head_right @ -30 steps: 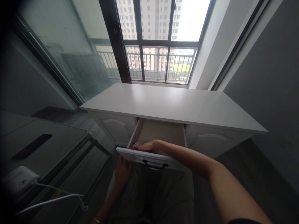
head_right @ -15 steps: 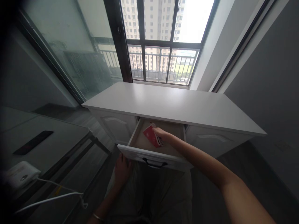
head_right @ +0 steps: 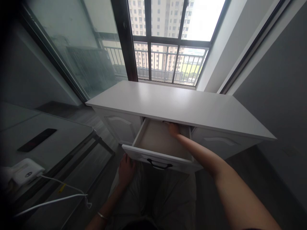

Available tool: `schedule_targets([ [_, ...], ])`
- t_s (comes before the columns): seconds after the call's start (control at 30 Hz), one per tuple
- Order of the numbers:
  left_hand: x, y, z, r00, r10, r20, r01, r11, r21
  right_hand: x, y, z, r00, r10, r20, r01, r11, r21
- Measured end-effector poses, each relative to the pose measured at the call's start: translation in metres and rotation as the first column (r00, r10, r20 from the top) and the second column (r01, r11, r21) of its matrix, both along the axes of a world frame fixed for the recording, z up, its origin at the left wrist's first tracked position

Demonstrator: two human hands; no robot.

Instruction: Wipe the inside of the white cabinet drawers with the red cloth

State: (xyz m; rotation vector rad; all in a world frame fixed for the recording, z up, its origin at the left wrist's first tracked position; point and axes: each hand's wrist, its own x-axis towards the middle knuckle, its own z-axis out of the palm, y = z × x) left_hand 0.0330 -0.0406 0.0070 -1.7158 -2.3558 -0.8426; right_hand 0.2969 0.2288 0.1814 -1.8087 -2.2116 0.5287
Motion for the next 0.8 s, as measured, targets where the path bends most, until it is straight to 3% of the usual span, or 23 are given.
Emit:
schedule_targets([
  [0.07,0.0,0.0,0.0,1.0,-0.002,0.006,0.002,1.0,0.005,-0.007,0.004,-0.003,0.997,0.075,0.023,-0.075,0.997,0.015],
  [0.27,-0.001,-0.001,0.0,1.0,0.006,0.007,-0.006,1.0,-0.026,-0.005,0.003,-0.024,0.986,0.118,0.119,-0.127,0.989,0.074],
  [0.37,0.0,0.0,0.002,1.0,0.018,0.021,-0.018,0.999,-0.028,0.003,0.001,-0.041,0.958,0.248,0.144,-0.264,0.959,0.104],
  [0.47,0.002,0.0,0.004,0.999,0.023,0.022,-0.022,1.0,-0.013,0.003,0.001,-0.055,0.909,0.4,0.116,-0.407,0.913,0.039],
  [0.63,0.003,-0.002,0.009,1.0,0.021,0.008,-0.021,0.999,-0.027,-0.008,0.01,-0.065,0.922,0.379,0.075,-0.37,0.923,-0.109],
  [0.8,0.003,-0.002,0.011,1.0,0.02,0.021,-0.019,0.999,-0.045,-0.012,0.015,-0.058,0.929,0.369,0.028,-0.36,0.92,-0.155],
])
